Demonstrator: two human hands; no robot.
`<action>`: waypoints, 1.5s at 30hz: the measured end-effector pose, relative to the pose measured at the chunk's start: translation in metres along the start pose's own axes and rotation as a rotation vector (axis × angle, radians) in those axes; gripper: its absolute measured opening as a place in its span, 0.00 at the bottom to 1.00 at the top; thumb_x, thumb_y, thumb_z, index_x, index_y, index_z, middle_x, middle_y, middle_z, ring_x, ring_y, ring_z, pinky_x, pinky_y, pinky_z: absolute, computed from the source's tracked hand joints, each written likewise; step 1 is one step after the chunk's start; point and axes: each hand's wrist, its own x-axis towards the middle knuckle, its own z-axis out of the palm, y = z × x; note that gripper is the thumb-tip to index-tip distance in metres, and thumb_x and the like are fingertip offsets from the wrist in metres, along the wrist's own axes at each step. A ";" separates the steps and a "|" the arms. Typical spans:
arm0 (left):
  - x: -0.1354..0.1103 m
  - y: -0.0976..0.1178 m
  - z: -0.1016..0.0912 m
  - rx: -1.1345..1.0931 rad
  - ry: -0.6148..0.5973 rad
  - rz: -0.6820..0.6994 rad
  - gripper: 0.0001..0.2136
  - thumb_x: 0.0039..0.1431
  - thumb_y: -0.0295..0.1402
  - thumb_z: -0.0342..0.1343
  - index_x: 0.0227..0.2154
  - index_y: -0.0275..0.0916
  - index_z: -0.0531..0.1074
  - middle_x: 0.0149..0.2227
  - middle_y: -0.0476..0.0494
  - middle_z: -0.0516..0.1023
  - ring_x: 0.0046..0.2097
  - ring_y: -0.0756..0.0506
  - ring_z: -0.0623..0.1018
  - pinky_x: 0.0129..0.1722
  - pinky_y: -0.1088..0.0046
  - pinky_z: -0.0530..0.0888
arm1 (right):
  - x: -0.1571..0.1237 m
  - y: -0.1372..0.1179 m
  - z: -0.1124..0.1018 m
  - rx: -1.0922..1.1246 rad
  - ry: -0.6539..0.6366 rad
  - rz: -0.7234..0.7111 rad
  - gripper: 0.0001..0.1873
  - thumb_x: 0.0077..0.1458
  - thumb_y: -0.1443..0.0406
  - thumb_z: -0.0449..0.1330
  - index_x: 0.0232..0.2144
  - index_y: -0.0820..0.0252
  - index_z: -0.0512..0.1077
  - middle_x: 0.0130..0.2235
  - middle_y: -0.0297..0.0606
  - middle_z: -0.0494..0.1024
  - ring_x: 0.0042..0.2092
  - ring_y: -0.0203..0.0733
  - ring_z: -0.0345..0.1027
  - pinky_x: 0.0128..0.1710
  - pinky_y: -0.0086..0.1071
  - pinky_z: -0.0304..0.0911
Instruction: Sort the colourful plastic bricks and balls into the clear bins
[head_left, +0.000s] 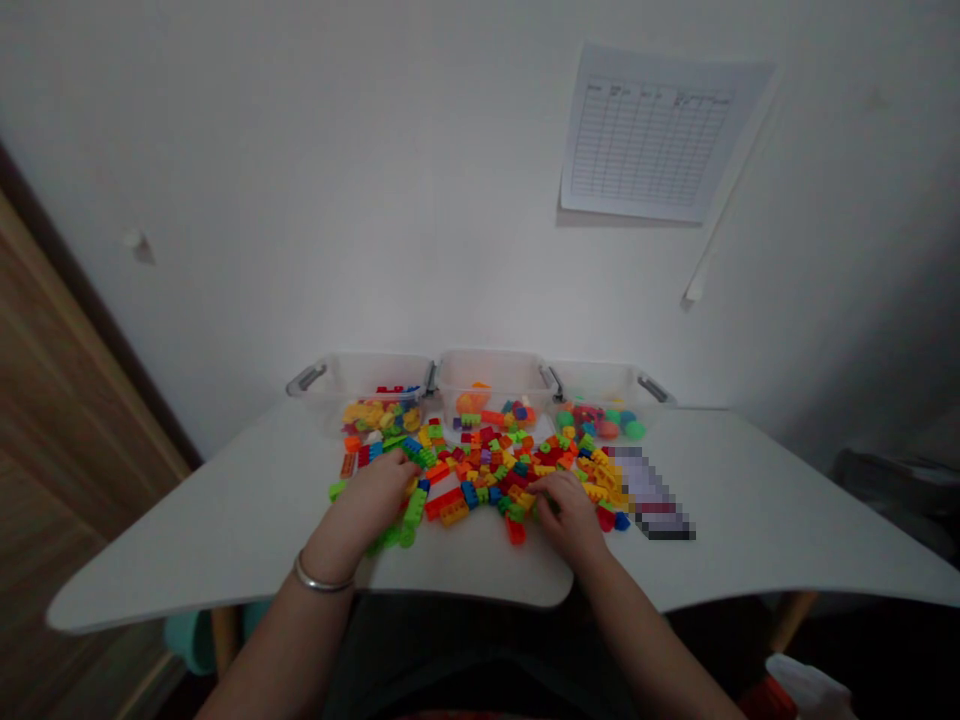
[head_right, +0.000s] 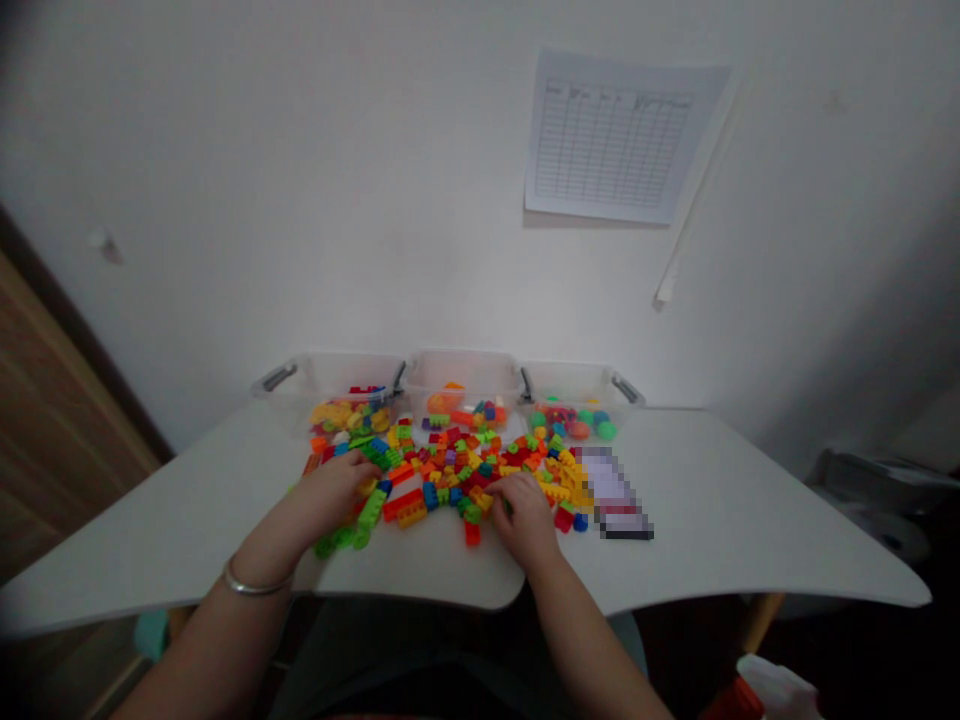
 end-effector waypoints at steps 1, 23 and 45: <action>0.000 0.000 -0.003 -0.026 0.009 0.019 0.19 0.52 0.20 0.49 0.44 0.40 0.75 0.46 0.38 0.74 0.47 0.43 0.76 0.50 0.68 0.71 | 0.000 0.000 0.000 0.000 0.002 -0.002 0.11 0.55 0.72 0.52 0.32 0.57 0.73 0.33 0.39 0.77 0.39 0.45 0.68 0.41 0.40 0.64; 0.078 -0.058 -0.014 -0.402 0.881 -0.152 0.18 0.54 0.32 0.51 0.47 0.35 0.72 0.45 0.37 0.74 0.50 0.40 0.72 0.55 0.57 0.68 | -0.002 0.006 0.001 0.011 0.008 -0.012 0.11 0.54 0.73 0.52 0.32 0.57 0.73 0.32 0.38 0.77 0.38 0.44 0.68 0.41 0.39 0.64; 0.073 -0.046 -0.014 0.049 0.467 -0.160 0.31 0.58 0.46 0.48 0.60 0.31 0.60 0.61 0.30 0.65 0.61 0.34 0.64 0.61 0.54 0.55 | -0.001 0.005 0.001 0.012 -0.012 0.002 0.11 0.55 0.73 0.52 0.32 0.57 0.73 0.33 0.39 0.77 0.38 0.44 0.69 0.40 0.39 0.65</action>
